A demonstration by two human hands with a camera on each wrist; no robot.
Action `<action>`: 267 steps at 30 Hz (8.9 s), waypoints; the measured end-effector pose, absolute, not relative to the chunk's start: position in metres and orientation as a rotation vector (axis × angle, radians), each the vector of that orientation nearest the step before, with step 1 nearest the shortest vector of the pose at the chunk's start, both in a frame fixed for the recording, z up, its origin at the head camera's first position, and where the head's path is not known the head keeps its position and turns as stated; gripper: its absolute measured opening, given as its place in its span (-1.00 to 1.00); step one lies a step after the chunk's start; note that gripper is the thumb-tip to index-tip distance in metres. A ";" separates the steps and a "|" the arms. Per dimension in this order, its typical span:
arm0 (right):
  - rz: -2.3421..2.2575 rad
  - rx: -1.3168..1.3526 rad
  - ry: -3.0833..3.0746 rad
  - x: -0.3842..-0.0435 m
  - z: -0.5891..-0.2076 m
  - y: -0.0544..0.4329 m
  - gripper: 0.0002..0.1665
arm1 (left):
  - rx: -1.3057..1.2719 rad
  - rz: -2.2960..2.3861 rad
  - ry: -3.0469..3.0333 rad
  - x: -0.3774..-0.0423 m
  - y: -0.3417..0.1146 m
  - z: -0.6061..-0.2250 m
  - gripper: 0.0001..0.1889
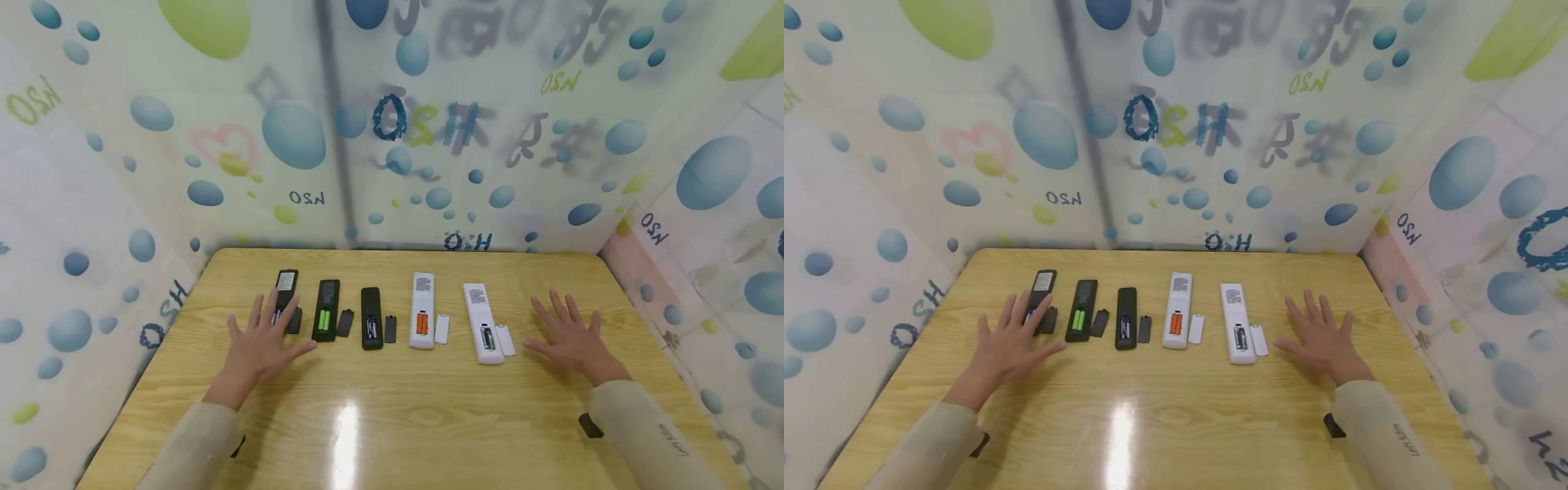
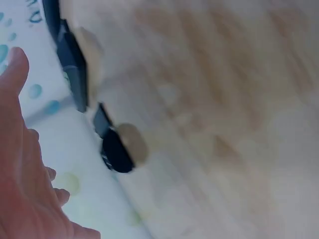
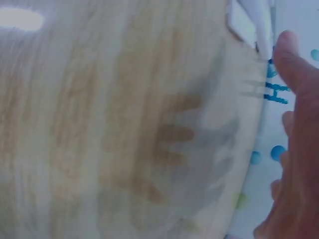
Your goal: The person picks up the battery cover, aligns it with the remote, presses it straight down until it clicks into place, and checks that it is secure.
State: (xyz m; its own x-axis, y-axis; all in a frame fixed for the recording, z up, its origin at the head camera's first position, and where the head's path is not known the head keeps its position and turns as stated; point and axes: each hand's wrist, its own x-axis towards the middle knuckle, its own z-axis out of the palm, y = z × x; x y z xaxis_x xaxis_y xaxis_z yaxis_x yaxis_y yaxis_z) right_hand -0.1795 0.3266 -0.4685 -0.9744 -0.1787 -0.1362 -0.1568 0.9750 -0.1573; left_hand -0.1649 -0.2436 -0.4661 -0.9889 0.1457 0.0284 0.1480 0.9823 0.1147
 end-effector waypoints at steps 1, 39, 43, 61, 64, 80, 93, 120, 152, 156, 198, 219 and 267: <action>-0.221 -0.255 2.965 -0.179 -0.467 0.326 0.11 | -0.241 -0.190 -3.104 -0.166 -0.240 -0.464 0.02; -0.201 -0.372 2.789 -0.201 -0.436 0.287 -0.39 | -0.737 -1.115 -3.156 -0.207 0.003 -0.435 -0.32; -0.220 -0.362 2.771 -0.205 -0.436 0.283 -0.38 | -0.728 -1.166 -3.194 -0.208 0.020 -0.444 -0.28; -0.263 -0.340 2.732 -0.212 -0.447 0.276 -0.41 | -0.698 -1.318 -3.181 -0.202 0.068 -0.471 -0.43; -0.273 -0.359 2.743 -0.212 -0.449 0.275 -0.43 | -0.680 -1.243 -3.212 -0.200 0.069 -0.470 -0.26; -0.276 -0.390 2.759 -0.212 -0.456 0.273 -0.41 | -0.664 -1.146 -3.215 -0.195 0.073 -0.479 0.00; -0.285 -0.386 2.799 -0.211 -0.460 0.271 -0.48 | -0.465 -1.170 -3.214 -0.188 0.090 -0.483 0.12; -0.354 -0.341 2.755 -0.211 -0.449 0.289 -0.67 | -0.381 -1.098 -3.178 -0.186 0.111 -0.483 -0.03; -0.380 -0.381 2.770 -0.207 -0.446 0.300 -0.74 | -0.077 -1.763 -3.045 -0.201 0.098 -0.474 -0.68; -0.388 -0.378 2.774 -0.206 -0.446 0.300 -0.76 | -0.047 -1.771 -3.051 -0.201 0.097 -0.476 -0.69; -0.480 -0.643 2.834 -0.199 -0.422 0.225 -0.89 | -0.641 -2.560 -2.583 -0.201 -0.054 -0.457 -0.41; -0.437 -0.707 2.838 -0.194 -0.423 0.195 -0.85 | -0.265 -2.531 -2.553 -0.192 -0.061 -0.464 -0.52; -0.782 -0.901 2.877 -0.184 -0.431 0.144 -0.87 | -0.255 -2.174 -2.705 -0.202 -0.058 -0.459 -0.64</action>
